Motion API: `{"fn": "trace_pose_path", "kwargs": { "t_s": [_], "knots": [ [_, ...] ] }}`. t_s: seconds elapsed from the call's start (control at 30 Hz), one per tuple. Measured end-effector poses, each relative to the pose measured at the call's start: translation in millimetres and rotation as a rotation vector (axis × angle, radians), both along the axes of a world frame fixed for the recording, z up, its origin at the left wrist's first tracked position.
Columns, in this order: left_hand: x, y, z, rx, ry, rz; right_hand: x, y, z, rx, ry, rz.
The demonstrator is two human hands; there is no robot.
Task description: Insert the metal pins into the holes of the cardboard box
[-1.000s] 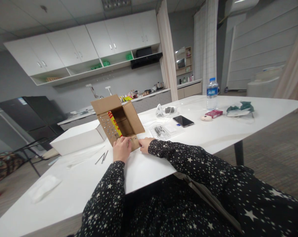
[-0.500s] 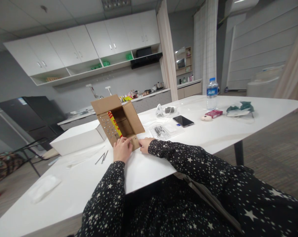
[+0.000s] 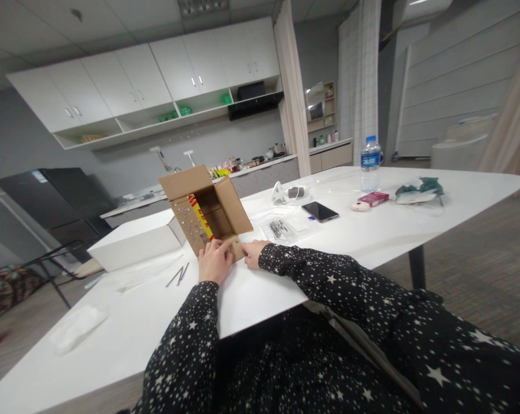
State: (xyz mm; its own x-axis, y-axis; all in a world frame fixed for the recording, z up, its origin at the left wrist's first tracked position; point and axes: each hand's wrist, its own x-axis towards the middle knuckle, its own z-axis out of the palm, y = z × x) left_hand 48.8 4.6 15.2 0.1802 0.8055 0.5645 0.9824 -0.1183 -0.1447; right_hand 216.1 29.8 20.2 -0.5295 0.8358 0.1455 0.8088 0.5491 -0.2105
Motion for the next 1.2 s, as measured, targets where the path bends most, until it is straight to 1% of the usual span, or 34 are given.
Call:
{"fn": "trace_pose_path", "kwargs": {
  "t_s": [0.43, 0.63, 0.9, 1.2],
  "knots": [
    [-4.4, 0.6, -0.3, 0.018, -0.084, 0.015, 1.6, -3.4, 2.7, -0.015, 0.011, -0.003],
    [-4.7, -1.1, 1.7, 0.022, -0.107, 0.052, 0.8, -1.9, 1.8, -0.016, 0.014, 0.002],
    [-7.9, -0.9, 3.2, 0.029, -0.134, 0.083, 7.1, -11.5, 9.8, -0.014, 0.0, 0.028],
    [-8.2, -4.2, 6.3, 0.033, -0.164, 0.126, 8.1, -14.2, 14.0, -0.034, -0.01, 0.028]
  ]
}}
